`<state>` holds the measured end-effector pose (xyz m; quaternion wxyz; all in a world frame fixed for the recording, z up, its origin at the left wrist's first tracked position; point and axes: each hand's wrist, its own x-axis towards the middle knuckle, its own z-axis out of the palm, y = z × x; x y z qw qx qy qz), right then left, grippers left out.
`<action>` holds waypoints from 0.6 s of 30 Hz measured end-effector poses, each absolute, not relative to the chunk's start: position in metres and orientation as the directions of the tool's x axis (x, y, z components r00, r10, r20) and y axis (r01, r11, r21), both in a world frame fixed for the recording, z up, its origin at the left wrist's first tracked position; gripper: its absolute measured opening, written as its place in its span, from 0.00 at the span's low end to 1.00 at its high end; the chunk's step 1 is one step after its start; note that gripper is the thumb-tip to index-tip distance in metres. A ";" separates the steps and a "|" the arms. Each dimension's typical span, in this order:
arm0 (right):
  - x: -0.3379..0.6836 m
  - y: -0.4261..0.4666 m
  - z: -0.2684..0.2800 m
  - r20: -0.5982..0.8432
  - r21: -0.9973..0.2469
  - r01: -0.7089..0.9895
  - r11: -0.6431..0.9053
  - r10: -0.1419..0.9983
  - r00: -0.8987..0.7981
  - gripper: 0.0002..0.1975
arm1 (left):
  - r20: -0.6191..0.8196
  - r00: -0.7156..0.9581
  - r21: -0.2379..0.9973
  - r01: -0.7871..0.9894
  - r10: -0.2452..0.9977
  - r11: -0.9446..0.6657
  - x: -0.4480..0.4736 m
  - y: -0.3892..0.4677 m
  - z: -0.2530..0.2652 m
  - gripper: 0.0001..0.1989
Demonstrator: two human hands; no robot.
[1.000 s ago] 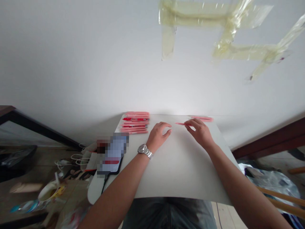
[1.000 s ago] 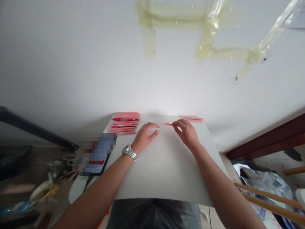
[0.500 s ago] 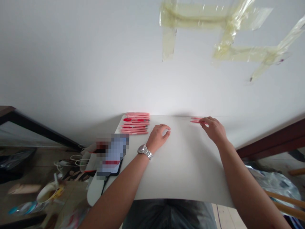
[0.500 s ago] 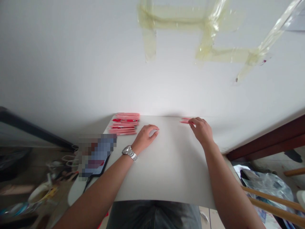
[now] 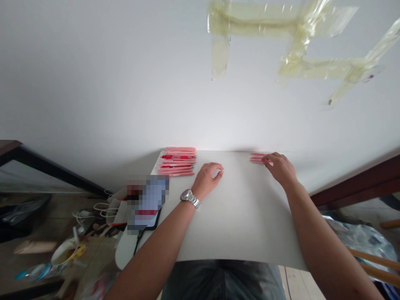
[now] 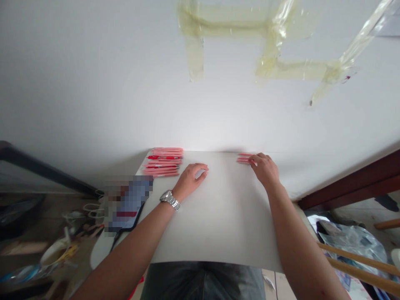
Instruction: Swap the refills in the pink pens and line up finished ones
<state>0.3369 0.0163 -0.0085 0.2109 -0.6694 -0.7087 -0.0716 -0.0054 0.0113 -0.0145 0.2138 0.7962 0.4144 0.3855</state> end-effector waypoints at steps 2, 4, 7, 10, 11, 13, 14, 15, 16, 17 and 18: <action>0.339 0.017 -0.010 0.410 -0.177 0.979 0.100 0.912 -0.019 0.10 | 0.438 0.357 0.665 0.488 0.825 -0.565 -0.005 0.011 -0.014 0.07; 0.340 0.018 -0.012 0.421 -0.173 0.979 0.105 0.907 -0.023 0.10 | 0.438 0.354 0.669 0.485 0.826 -0.563 -0.006 0.011 -0.014 0.07; 0.341 0.019 -0.013 0.419 -0.169 0.981 0.097 0.908 -0.018 0.10 | 0.440 0.356 0.663 0.490 0.824 -0.566 -0.006 0.011 -0.014 0.07; 0.340 0.020 -0.013 0.410 -0.163 0.983 0.087 0.912 -0.013 0.10 | 0.442 0.362 0.656 0.493 0.821 -0.571 -0.006 0.011 -0.014 0.07; 0.340 0.019 -0.013 0.409 -0.163 0.983 0.086 0.912 -0.012 0.10 | 0.443 0.362 0.656 0.492 0.820 -0.572 -0.006 0.012 -0.015 0.07; 0.339 0.019 -0.012 0.411 -0.164 0.983 0.082 0.912 -0.007 0.10 | 0.443 0.363 0.658 0.490 0.820 -0.572 -0.006 0.012 -0.015 0.07; 0.339 0.018 -0.011 0.412 -0.166 0.983 0.079 0.911 -0.004 0.10 | 0.442 0.364 0.659 0.489 0.820 -0.572 -0.006 0.012 -0.015 0.07; 0.338 0.018 -0.011 0.414 -0.166 0.983 0.076 0.910 0.000 0.10 | 0.441 0.364 0.660 0.488 0.820 -0.571 -0.006 0.012 -0.015 0.07; 0.338 0.018 -0.010 0.416 -0.164 0.984 0.074 0.910 0.001 0.10 | 0.441 0.363 0.661 0.488 0.821 -0.571 -0.006 0.012 -0.015 0.07; 0.338 0.017 -0.010 0.417 -0.162 0.984 0.074 0.909 0.001 0.10 | 0.441 0.362 0.662 0.486 0.821 -0.571 -0.006 0.012 -0.015 0.07; 0.338 0.018 -0.011 0.418 -0.160 0.984 0.075 0.908 -0.001 0.10 | 0.443 0.362 0.662 0.484 0.820 -0.572 -0.006 0.012 -0.014 0.07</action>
